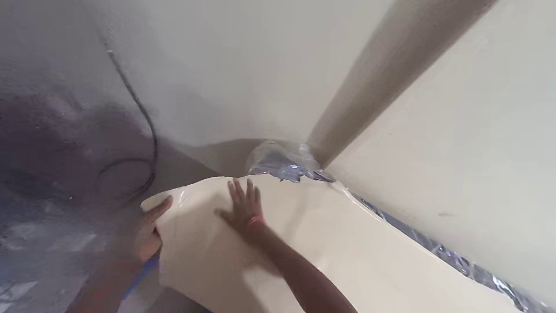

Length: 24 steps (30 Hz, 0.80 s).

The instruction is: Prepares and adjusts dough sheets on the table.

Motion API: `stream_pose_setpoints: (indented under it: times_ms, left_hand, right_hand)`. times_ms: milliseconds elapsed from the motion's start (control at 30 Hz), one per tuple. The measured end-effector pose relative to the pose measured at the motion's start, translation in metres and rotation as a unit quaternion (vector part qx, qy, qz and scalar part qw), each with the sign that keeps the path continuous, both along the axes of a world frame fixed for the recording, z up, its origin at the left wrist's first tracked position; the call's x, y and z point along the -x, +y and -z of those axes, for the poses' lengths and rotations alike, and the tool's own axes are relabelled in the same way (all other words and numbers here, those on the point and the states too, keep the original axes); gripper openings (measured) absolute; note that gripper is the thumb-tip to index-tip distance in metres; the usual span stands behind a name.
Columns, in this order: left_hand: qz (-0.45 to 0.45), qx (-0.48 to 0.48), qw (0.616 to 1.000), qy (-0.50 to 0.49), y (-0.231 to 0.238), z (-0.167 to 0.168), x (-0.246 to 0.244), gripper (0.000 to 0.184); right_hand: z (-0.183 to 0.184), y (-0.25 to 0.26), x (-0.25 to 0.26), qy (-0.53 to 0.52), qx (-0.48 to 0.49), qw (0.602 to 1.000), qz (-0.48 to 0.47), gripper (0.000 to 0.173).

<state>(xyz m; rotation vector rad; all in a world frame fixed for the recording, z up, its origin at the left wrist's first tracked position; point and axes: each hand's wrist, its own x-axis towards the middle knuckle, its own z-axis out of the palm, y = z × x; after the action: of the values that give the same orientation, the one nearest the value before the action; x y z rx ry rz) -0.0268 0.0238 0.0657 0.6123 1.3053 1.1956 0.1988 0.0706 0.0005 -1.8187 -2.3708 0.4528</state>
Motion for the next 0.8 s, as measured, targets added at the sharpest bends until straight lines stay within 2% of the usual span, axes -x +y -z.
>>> stream_pose_setpoints:
  times_ms: [100,167,233,300,367,433,500,533,600,667,700,733,767,800]
  left_hand:
    - [-0.025,-0.038,0.999,-0.004,-0.013,-0.018,-0.016,0.022]
    - [-0.029,-0.049,0.998,0.003,-0.022,-0.035,-0.026,0.023]
    - [-0.047,-0.051,0.997,0.018,-0.035,-0.05,-0.04,0.023]
    - [-0.049,-0.077,0.996,0.016,-0.051,-0.07,-0.06,0.02]
    - [-0.029,-0.109,0.994,-0.011,-0.073,-0.093,-0.082,0.019]
    - [-0.021,-0.131,0.991,-0.014,-0.092,-0.12,-0.11,0.019]
    - [-0.012,-0.163,0.986,-0.017,-0.115,-0.148,-0.157,0.019]
    - [0.008,-0.182,0.983,-0.025,-0.132,-0.162,-0.191,0.019]
    - [0.051,-0.234,0.97,-0.051,-0.173,-0.189,-0.265,0.019]
    - [0.074,-0.273,0.957,-0.07,-0.218,-0.212,-0.342,0.02]
    - [0.079,-0.286,0.953,-0.06,-0.243,-0.223,-0.379,0.02]
    - [0.089,-0.296,0.95,-0.048,-0.27,-0.234,-0.413,0.019]
    - [0.106,-0.307,0.945,-0.043,-0.299,-0.244,-0.445,0.02]
    - [0.125,-0.314,0.94,-0.042,-0.332,-0.253,-0.479,0.02]
  right_hand:
    - [0.003,0.038,-0.101,-0.052,-0.008,0.994,0.094,0.061]
    - [0.003,0.03,-0.186,-0.063,-0.019,0.988,0.137,0.053]
    - [-0.002,-0.005,-0.266,-0.079,-0.026,0.984,0.156,0.054]
    - [-0.012,-0.058,-0.334,-0.085,-0.025,0.974,0.207,0.062]
    - [-0.011,-0.124,-0.398,-0.077,-0.015,0.941,0.33,0.075]
    - [-0.008,-0.183,-0.431,-0.073,-0.005,0.895,0.439,0.076]
    - [-0.003,-0.223,-0.423,-0.087,-0.016,0.866,0.492,0.073]
    - [0.0,-0.24,-0.402,-0.094,-0.026,0.863,0.496,0.073]
    - [0.006,-0.263,-0.332,-0.093,-0.063,0.89,0.442,0.072]
    - [0.002,-0.291,-0.257,-0.021,-0.061,0.941,0.332,0.073]
    - [-0.001,-0.312,-0.23,0.052,-0.056,0.958,0.276,0.07]
    - [-0.005,-0.338,-0.214,0.166,-0.083,0.955,0.232,0.062]
    - [-0.013,-0.366,-0.211,0.352,-0.125,0.907,0.196,0.051]
    - [-0.024,-0.396,-0.226,0.557,-0.141,0.803,0.159,0.047]
